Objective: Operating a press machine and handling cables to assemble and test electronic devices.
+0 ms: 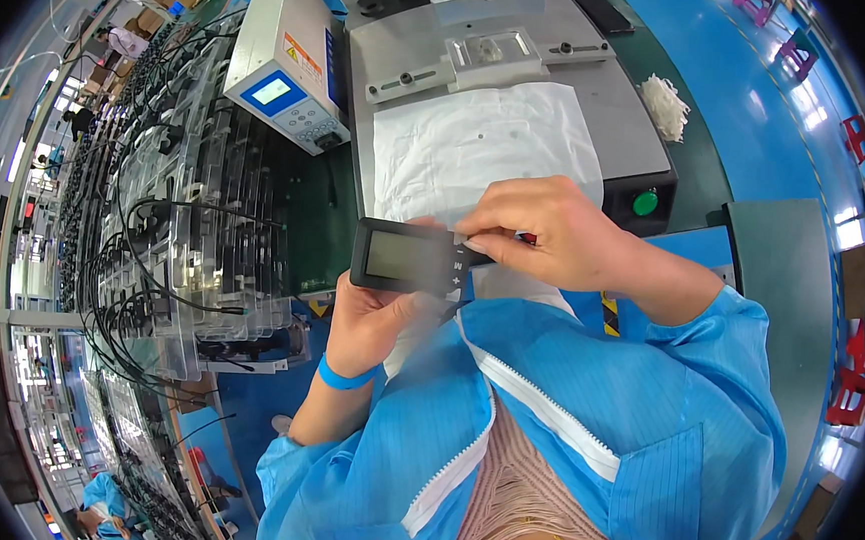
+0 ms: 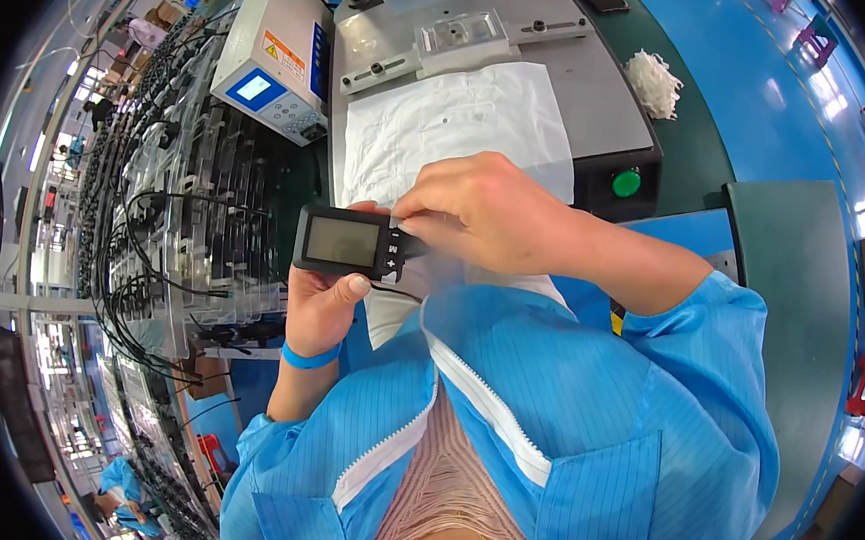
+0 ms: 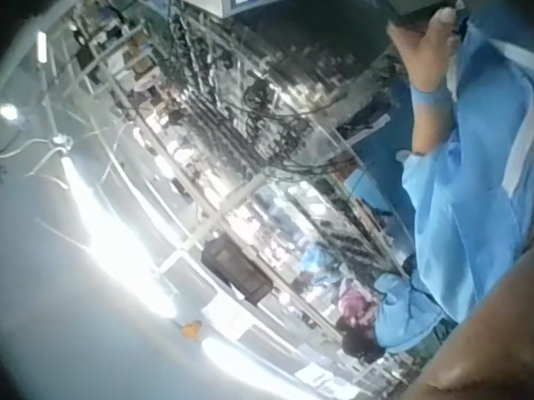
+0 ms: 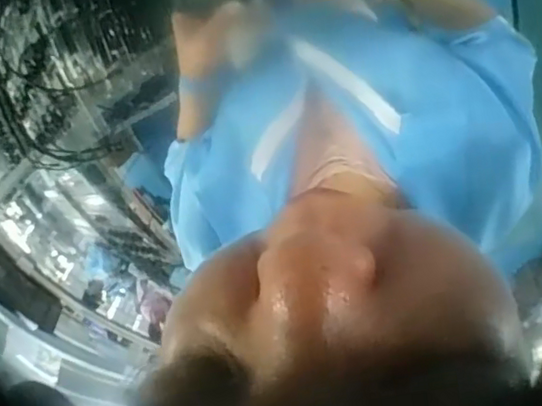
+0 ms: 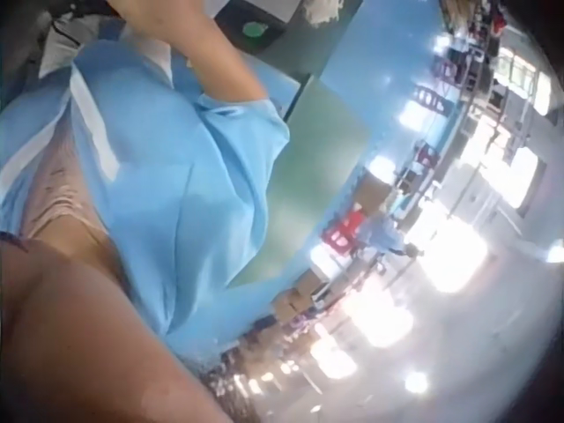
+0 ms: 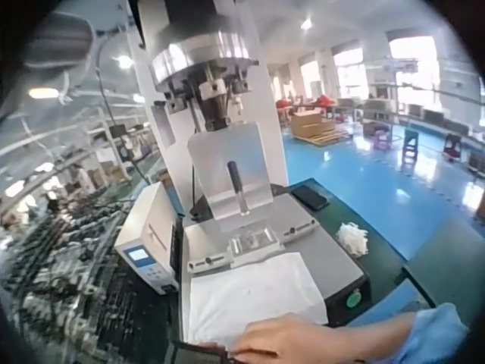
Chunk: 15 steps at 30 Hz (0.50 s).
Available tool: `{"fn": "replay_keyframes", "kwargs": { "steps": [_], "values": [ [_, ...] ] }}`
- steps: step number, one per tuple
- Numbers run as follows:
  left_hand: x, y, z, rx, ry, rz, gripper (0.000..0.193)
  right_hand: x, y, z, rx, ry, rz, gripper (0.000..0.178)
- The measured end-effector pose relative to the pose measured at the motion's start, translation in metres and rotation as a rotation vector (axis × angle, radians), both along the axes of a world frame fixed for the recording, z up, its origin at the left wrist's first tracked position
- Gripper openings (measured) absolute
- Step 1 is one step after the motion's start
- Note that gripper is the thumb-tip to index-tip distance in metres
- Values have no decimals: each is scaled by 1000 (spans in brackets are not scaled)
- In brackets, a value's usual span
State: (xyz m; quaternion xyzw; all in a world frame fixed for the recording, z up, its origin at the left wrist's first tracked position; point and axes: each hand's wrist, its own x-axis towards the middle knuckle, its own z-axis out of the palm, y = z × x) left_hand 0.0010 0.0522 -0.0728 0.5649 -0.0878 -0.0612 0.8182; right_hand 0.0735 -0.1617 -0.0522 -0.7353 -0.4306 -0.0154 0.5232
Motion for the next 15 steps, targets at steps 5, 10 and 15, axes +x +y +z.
{"fn": "replay_keyframes", "kwargs": {
  "steps": [5, 10, 15],
  "values": [
    [4, 1, -4, 81, -62, -36, 45, 4, 4, -13, 15, -154, -9, 12],
    [5, 0, -5, 114, -4, -16, 60, 3, 7, -17, -57, -152, -81, 12],
    [7, 2, -4, 134, 3, -35, 59, 7, 2, -15, 13, 50, 7, 13]
  ]
}}
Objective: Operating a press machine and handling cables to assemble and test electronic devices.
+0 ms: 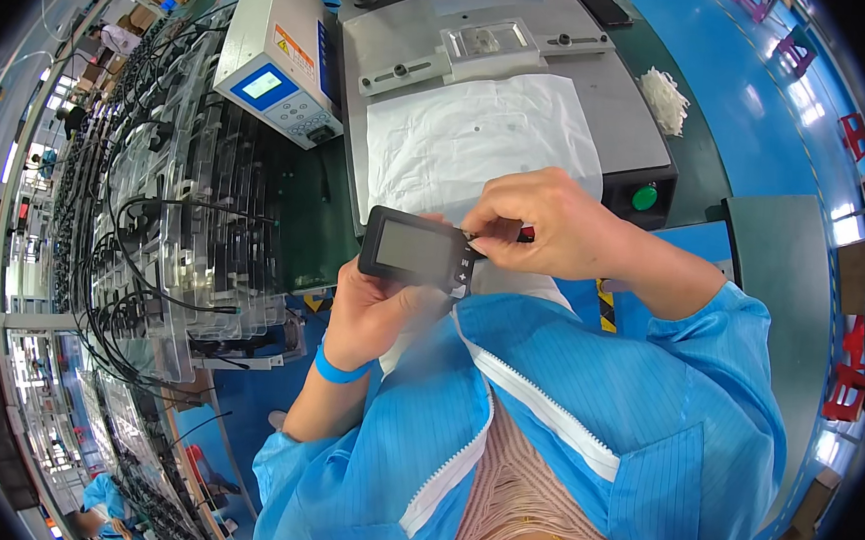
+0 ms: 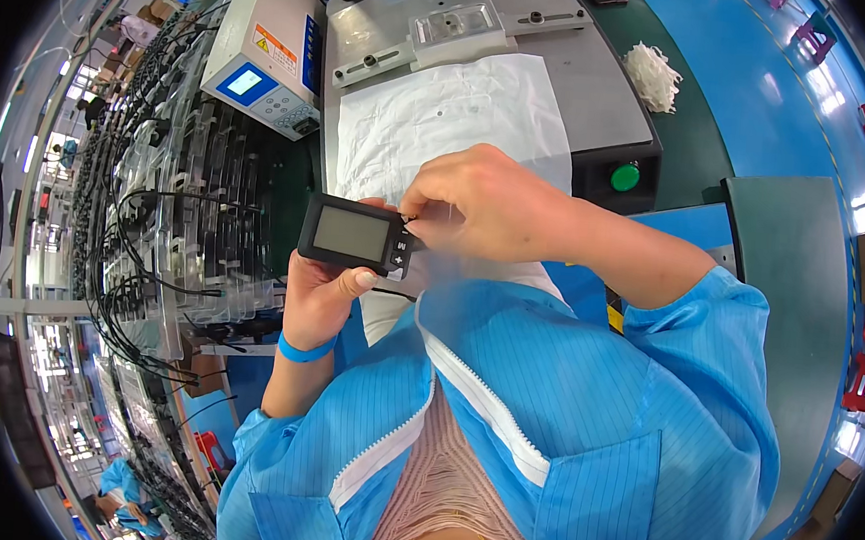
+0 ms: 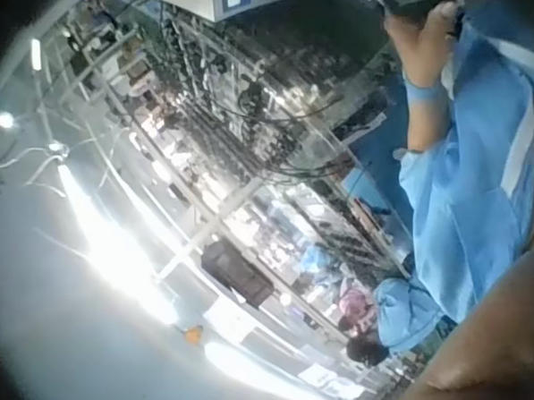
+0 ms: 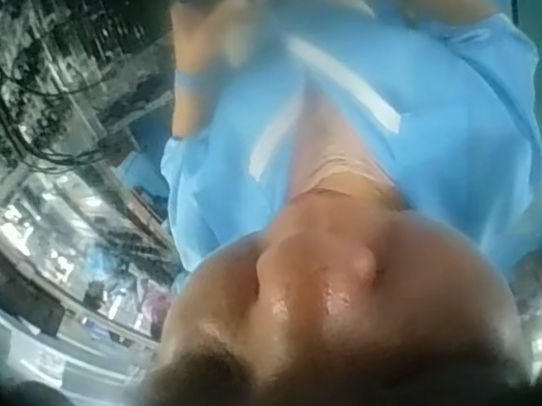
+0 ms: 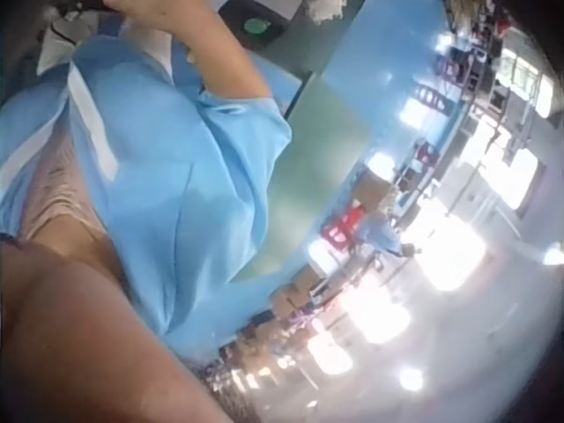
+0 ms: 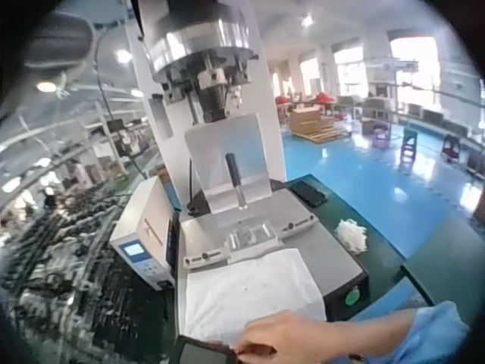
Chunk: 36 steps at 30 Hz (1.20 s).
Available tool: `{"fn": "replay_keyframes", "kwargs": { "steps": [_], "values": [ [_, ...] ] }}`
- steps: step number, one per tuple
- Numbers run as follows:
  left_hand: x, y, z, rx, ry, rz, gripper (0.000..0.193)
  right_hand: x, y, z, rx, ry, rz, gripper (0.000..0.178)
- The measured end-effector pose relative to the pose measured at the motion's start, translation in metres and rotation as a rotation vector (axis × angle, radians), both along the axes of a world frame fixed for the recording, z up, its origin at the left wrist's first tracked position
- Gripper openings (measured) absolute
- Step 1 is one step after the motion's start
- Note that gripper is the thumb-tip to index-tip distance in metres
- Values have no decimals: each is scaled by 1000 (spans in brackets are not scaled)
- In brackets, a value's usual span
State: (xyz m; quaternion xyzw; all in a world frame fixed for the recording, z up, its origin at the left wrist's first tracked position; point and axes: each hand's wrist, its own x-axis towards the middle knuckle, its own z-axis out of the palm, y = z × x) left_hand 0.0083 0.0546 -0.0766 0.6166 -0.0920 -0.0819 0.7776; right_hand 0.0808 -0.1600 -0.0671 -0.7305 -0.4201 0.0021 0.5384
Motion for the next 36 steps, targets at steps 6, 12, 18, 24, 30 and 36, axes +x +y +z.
{"fn": "replay_keyframes", "kwargs": {
  "steps": [6, 12, 18, 24, 30, 36],
  "values": [
    [2, -3, -7, 36, -53, -62, 58, -4, 2, -1, -88, -62, -100, 9],
    [0, -8, -8, -7, -311, 112, 44, -18, -1, -3, -87, 913, 203, 5],
    [6, 0, -15, 278, -474, 381, 47, -36, -21, -16, 167, 1308, 421, 6],
    [9, 7, -11, 69, -263, 407, 53, -36, -72, -1, -75, 715, 74, 15],
    [2, 12, -11, -1, -162, 353, 61, 43, -162, -22, 405, 320, -804, 20],
    [6, 7, -11, 15, -181, 316, 63, 87, -230, -64, 394, 501, -949, 23]
  ]
}}
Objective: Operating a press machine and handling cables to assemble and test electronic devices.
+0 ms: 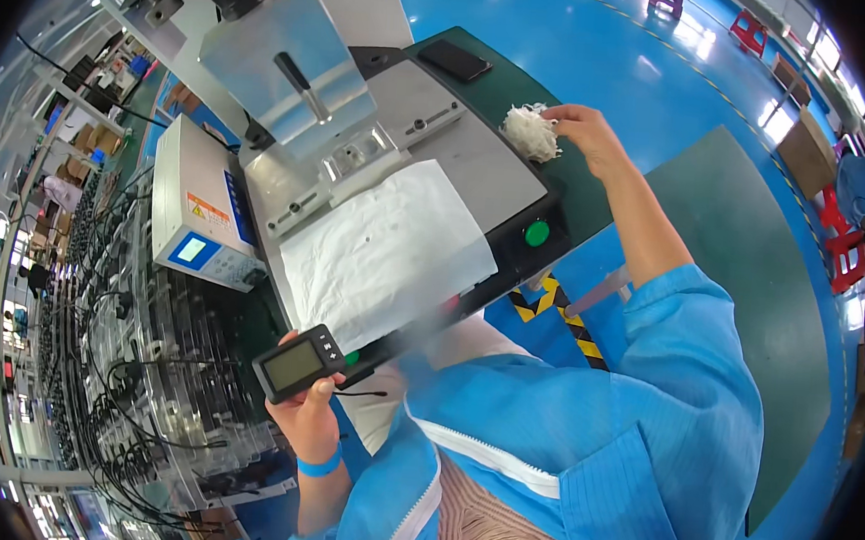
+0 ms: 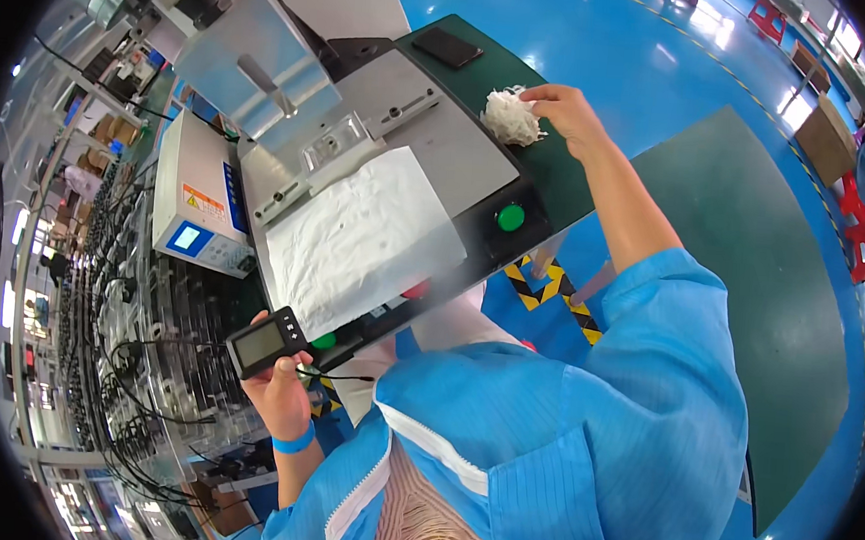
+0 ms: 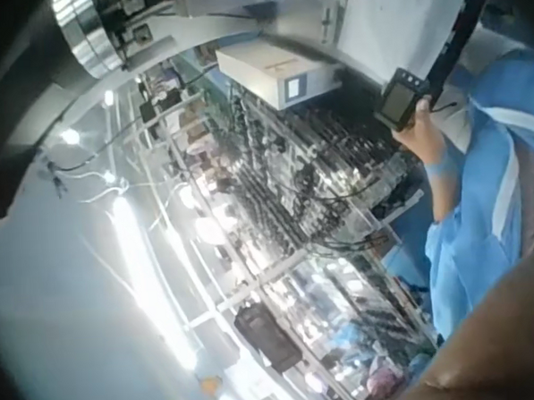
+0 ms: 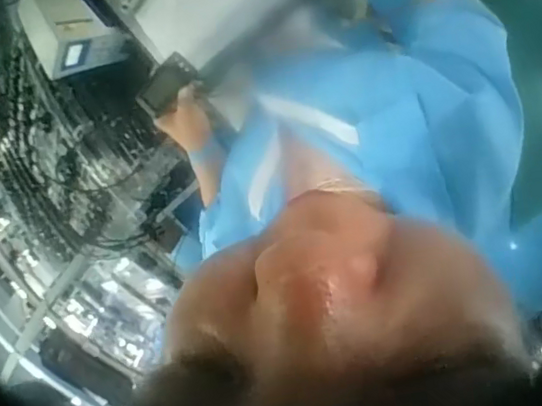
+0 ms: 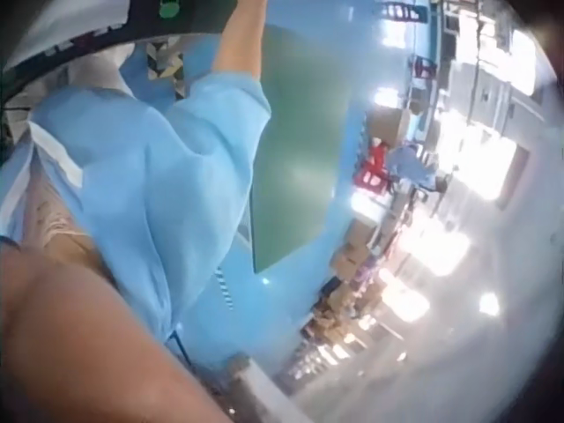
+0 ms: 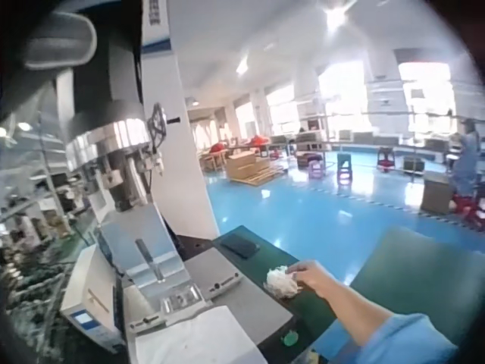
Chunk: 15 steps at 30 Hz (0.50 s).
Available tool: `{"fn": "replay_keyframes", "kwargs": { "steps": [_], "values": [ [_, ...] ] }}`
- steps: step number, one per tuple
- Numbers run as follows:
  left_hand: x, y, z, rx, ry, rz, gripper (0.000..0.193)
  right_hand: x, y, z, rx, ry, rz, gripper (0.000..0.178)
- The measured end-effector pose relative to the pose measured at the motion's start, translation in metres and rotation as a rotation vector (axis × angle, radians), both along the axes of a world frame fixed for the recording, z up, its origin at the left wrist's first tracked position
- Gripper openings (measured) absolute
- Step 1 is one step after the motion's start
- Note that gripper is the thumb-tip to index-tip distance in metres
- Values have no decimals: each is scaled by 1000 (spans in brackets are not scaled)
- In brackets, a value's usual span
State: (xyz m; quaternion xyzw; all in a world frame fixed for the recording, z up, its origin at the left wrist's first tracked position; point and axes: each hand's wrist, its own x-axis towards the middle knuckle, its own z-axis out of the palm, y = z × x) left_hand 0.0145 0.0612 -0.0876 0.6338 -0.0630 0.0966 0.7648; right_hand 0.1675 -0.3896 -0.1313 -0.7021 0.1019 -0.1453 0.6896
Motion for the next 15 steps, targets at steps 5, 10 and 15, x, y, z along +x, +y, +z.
{"fn": "replay_keyframes", "kwargs": {
  "steps": [5, 10, 15],
  "values": [
    [-2, 0, -2, 15, 33, 10, 63, 20, 12, -18, -174, 21, 75, 27],
    [-7, -1, 0, 3, 107, 53, 60, 21, -10, -67, -852, -250, 53, 72],
    [-35, 25, 29, 176, 101, 0, 62, 13, -13, -55, -642, -176, 135, 61]
  ]
}}
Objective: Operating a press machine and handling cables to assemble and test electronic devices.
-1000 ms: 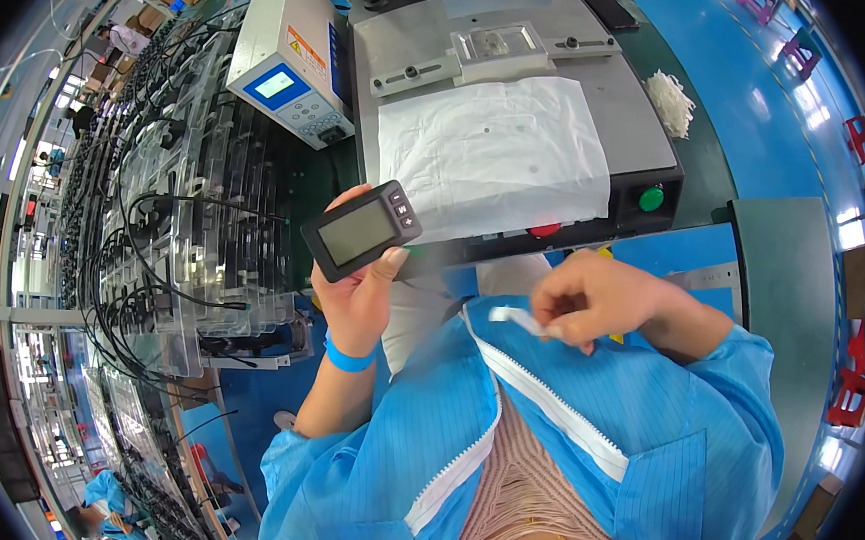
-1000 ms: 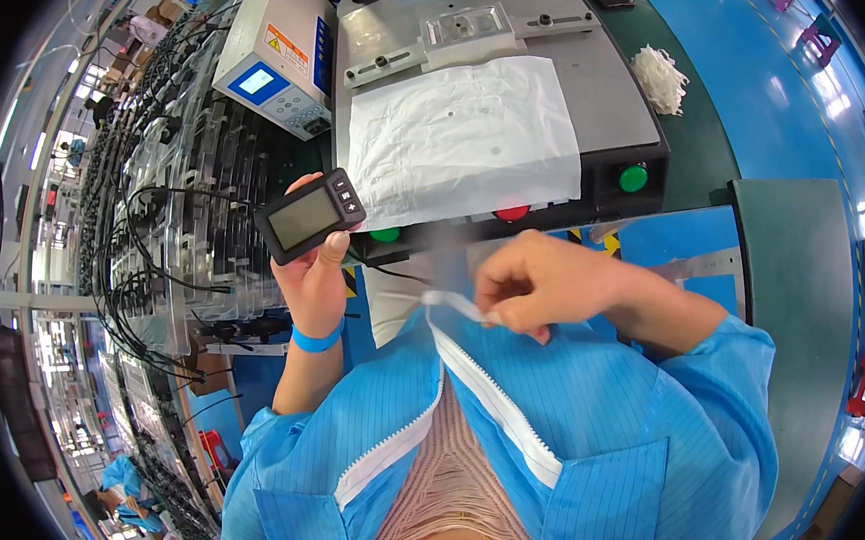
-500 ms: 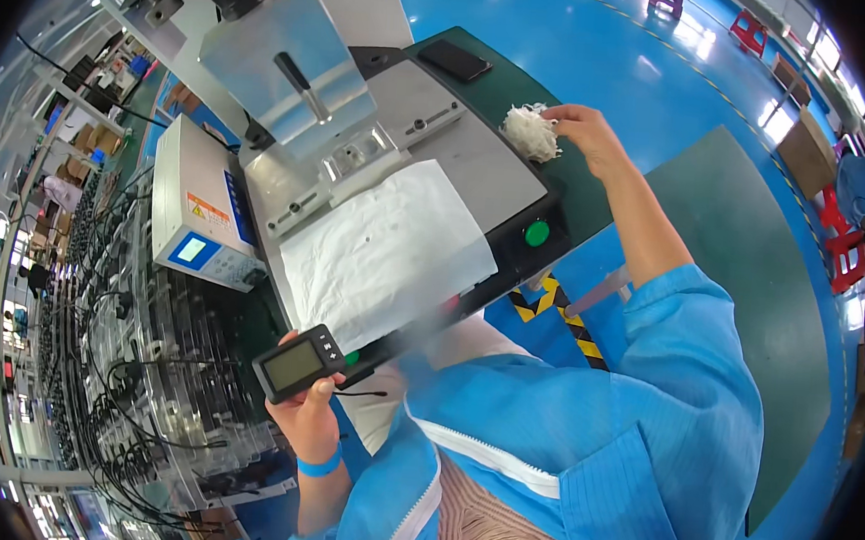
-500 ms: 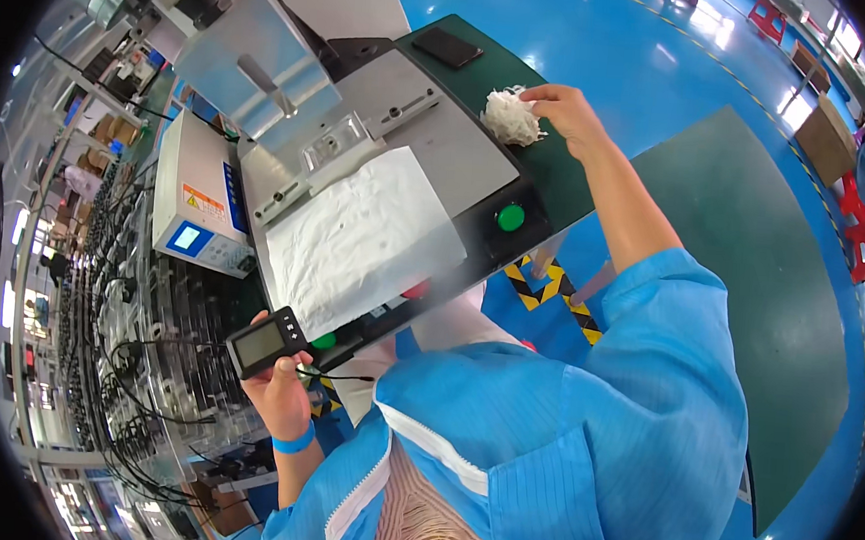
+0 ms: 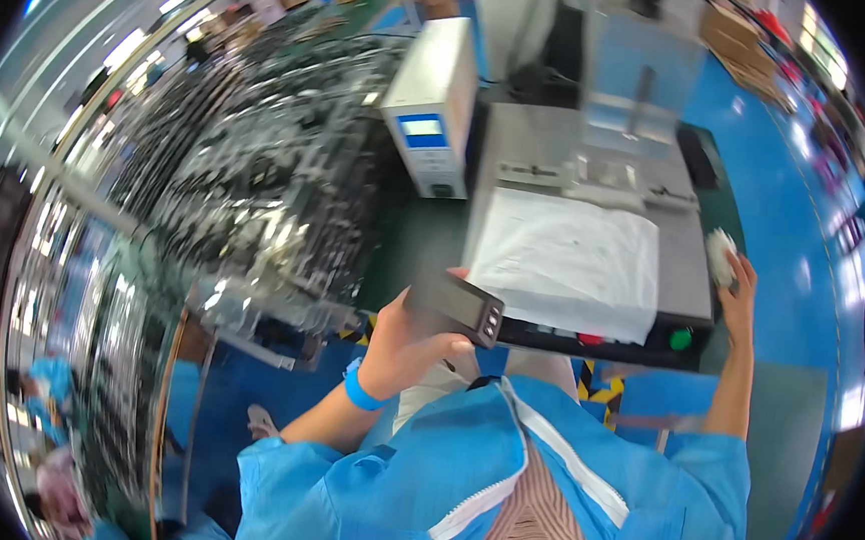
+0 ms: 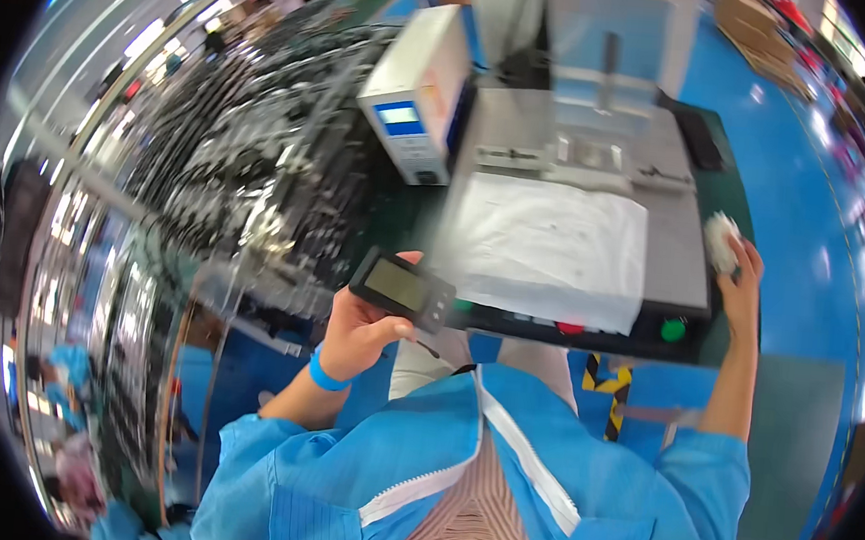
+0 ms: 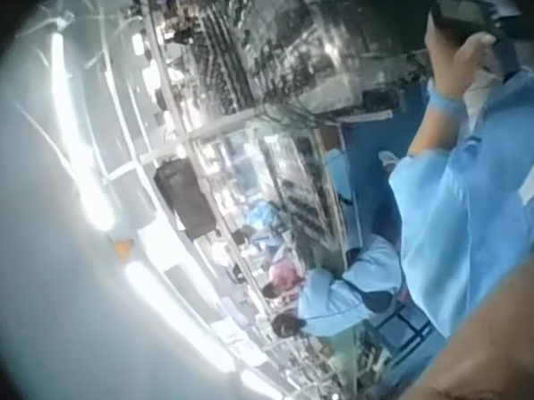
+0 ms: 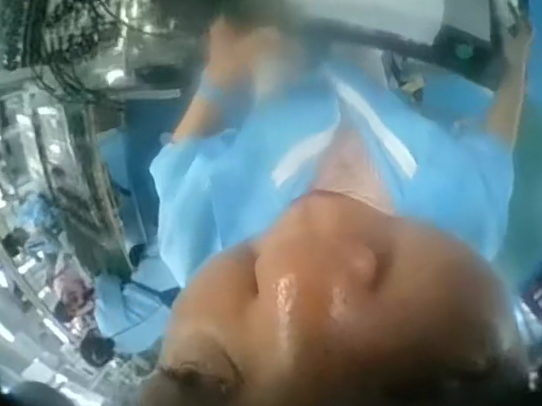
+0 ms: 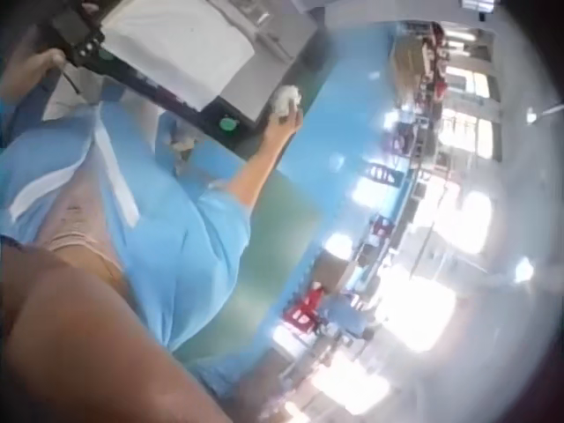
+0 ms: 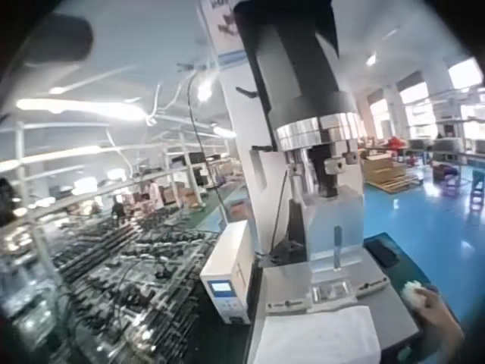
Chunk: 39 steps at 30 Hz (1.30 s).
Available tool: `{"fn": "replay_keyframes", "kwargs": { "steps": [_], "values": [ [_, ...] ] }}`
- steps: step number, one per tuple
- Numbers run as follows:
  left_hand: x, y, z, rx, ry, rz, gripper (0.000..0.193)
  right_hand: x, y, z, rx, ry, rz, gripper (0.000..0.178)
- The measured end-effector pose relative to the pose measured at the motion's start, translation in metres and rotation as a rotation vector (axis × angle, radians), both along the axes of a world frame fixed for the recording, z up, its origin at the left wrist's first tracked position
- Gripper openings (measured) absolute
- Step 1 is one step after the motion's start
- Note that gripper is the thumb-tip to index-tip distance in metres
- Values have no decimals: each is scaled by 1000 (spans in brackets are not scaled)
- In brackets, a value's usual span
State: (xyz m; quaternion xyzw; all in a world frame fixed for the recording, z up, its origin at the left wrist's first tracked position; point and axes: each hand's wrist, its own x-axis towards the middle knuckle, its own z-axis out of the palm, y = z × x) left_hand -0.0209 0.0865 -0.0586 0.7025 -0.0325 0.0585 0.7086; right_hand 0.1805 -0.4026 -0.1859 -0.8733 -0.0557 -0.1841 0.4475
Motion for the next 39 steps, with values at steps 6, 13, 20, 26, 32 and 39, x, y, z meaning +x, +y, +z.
{"fn": "replay_keyframes", "kwargs": {
  "steps": [6, 13, 20, 26, 32, 39],
  "values": [
    [-58, 47, 83, -45, -210, 85, 72, 29, -19, -10, 380, 132, -131, 20],
    [-119, 115, 190, 857, -182, 891, 66, 53, -21, -27, 16, -102, -265, 24],
    [-87, 230, 216, 1631, -3, 1066, 53, 30, -20, -25, -221, -410, -267, 30],
    [1, 296, 218, 1639, 379, 941, 45, -42, 17, -38, -63, -344, -380, 32],
    [114, 335, 204, 1794, 472, 719, 53, -54, 23, -51, 280, -217, -510, 33],
    [231, 306, 161, 2022, 406, 280, 70, -57, 1, -66, 302, -191, -529, 33]
  ]
}}
